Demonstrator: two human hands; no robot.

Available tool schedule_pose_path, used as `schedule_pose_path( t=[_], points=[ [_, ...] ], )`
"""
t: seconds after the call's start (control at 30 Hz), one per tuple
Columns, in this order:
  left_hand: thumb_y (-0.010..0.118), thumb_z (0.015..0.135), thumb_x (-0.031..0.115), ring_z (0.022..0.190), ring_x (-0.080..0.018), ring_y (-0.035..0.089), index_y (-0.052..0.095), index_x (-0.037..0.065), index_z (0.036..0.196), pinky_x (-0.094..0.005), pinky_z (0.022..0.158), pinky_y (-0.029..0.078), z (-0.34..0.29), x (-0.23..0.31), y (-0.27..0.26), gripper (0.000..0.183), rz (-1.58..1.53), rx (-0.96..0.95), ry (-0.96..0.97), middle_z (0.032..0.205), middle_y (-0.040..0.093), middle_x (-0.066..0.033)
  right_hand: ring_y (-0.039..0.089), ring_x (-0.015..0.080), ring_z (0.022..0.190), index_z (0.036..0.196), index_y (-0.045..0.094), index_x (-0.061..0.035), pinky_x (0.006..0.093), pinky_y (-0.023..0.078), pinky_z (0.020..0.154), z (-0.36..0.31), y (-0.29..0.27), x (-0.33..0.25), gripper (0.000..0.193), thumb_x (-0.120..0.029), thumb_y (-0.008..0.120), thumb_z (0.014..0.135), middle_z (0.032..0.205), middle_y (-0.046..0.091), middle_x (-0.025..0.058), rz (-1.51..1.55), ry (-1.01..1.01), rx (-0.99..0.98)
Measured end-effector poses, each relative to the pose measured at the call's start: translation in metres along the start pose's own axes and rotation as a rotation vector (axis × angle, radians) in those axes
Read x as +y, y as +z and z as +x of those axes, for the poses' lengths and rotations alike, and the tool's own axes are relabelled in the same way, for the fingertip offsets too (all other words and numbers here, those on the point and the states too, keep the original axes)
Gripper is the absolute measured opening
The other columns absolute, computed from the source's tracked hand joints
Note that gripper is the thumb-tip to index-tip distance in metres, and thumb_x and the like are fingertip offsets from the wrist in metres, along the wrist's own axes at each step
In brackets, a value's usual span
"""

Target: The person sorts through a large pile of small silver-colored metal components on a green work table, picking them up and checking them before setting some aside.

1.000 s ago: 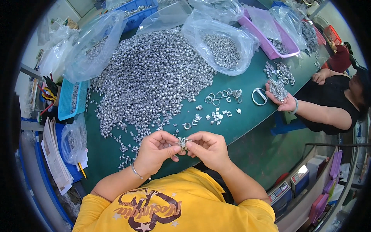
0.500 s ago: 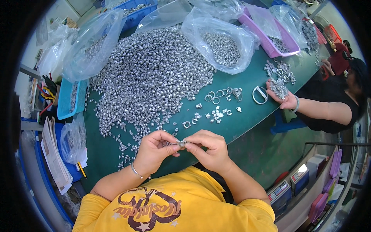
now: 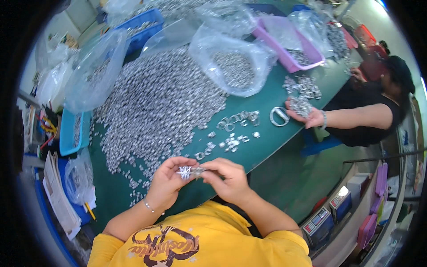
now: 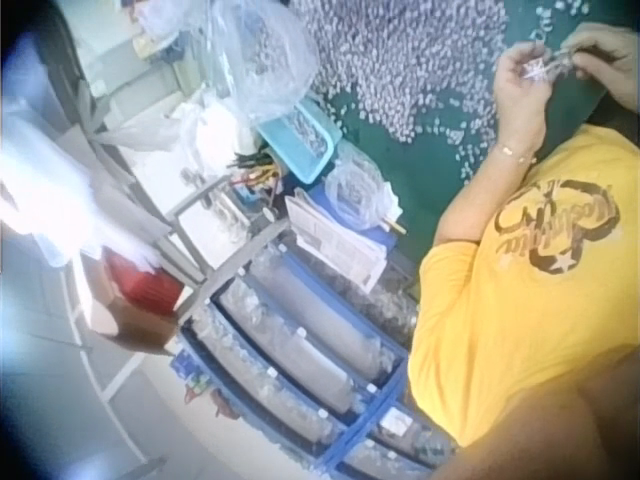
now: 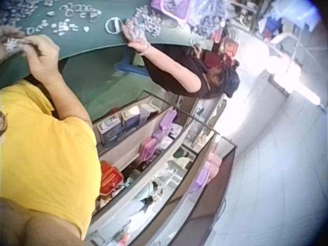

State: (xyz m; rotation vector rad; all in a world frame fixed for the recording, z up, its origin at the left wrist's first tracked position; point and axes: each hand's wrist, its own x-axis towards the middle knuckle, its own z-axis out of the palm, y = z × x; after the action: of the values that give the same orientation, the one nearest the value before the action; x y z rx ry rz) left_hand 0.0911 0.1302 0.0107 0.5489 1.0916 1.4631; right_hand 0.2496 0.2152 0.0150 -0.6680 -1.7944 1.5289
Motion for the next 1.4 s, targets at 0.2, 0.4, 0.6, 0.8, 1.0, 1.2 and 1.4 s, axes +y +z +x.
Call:
schedule_pose_path(
  t=[0.2, 0.4, 0.6, 0.8, 1.0, 1.2, 1.4],
  points=[
    [0.052, 0.084, -0.01, 0.098, -0.021, 0.06, 0.048, -0.002, 0.115, -0.0307, 0.087, 0.05, -0.003, 0.005, 0.002, 0.032, -0.141, -0.087, -0.302, 0.107, 0.059, -0.0142, 0.059, 0.0176, 0.064, 0.093, 0.064, -0.001, 0.0268, 0.046, 0.057, 0.005, -0.01, -0.006, 0.016, 0.0, 0.066, 0.077, 0.076, 0.061, 0.0093, -0.235, -0.061, -0.094],
    [0.052, 0.084, -0.01, 0.101, -0.0275, 0.06, 0.048, -0.003, 0.113, -0.0331, 0.086, 0.051, -0.006, 0.007, 0.005, 0.03, -0.114, -0.032, -0.279, 0.108, 0.059, -0.0177, 0.057, 0.0325, 0.087, 0.087, 0.063, -0.0036, 0.0411, 0.044, 0.077, 0.047, -0.146, 0.016, 0.012, -0.007, 0.063, 0.075, 0.089, 0.061, 0.013, -1.164, -0.272, 0.624],
    [0.051, 0.08, -0.015, 0.099, -0.0275, 0.061, 0.05, -0.005, 0.113, -0.0329, 0.084, 0.052, -0.006, 0.007, 0.007, 0.035, -0.086, 0.004, -0.345, 0.107, 0.059, -0.0177, 0.054, 0.0319, 0.1, 0.085, 0.069, -0.0076, 0.045, 0.039, 0.087, 0.043, -0.21, 0.035, 0.018, -0.016, 0.068, 0.069, 0.095, 0.062, 0.0111, -1.463, 0.098, 0.572],
    [0.05, 0.081, -0.014, 0.099, -0.0279, 0.061, 0.052, -0.002, 0.11, -0.0365, 0.084, 0.053, -0.006, 0.012, 0.011, 0.031, -0.106, -0.014, -0.317, 0.106, 0.059, -0.0175, 0.06, 0.0289, 0.092, 0.085, 0.071, -0.0081, 0.0392, 0.045, 0.081, 0.057, -0.232, 0.03, 0.022, -0.022, 0.072, 0.068, 0.091, 0.065, 0.0101, -1.2, 0.274, 0.575],
    [0.051, 0.083, -0.011, 0.098, -0.0263, 0.061, 0.052, -0.001, 0.11, -0.0375, 0.08, 0.054, -0.006, 0.009, 0.003, 0.028, -0.111, -0.002, -0.342, 0.105, 0.06, -0.0158, 0.064, 0.0283, 0.082, 0.091, 0.07, -0.0052, 0.0355, 0.049, 0.074, 0.059, -0.242, 0.039, 0.02, -0.019, 0.068, 0.076, 0.09, 0.066, 0.0135, -0.994, 0.308, 0.664],
    [0.052, 0.084, -0.009, 0.096, -0.026, 0.062, 0.051, -0.001, 0.11, -0.0364, 0.079, 0.055, -0.007, 0.009, 0.005, 0.028, -0.111, 0.016, -0.33, 0.105, 0.06, -0.0162, 0.065, 0.0205, 0.072, 0.093, 0.066, 0.0019, 0.0285, 0.05, 0.066, 0.058, -0.224, 0.032, 0.02, -0.015, 0.061, 0.085, 0.085, 0.067, 0.0143, -0.783, 0.083, 0.894],
    [0.053, 0.084, -0.009, 0.095, -0.025, 0.062, 0.051, -0.001, 0.112, -0.0343, 0.078, 0.055, -0.006, 0.007, 0.006, 0.029, -0.097, 0.009, -0.308, 0.107, 0.06, -0.016, 0.054, 0.0074, 0.07, 0.115, 0.055, -0.0011, 0.0207, 0.045, 0.063, 0.057, -0.144, -0.001, 0.024, -0.006, 0.049, 0.092, 0.086, 0.061, 0.0025, -0.339, 0.012, 0.488]
  ],
)
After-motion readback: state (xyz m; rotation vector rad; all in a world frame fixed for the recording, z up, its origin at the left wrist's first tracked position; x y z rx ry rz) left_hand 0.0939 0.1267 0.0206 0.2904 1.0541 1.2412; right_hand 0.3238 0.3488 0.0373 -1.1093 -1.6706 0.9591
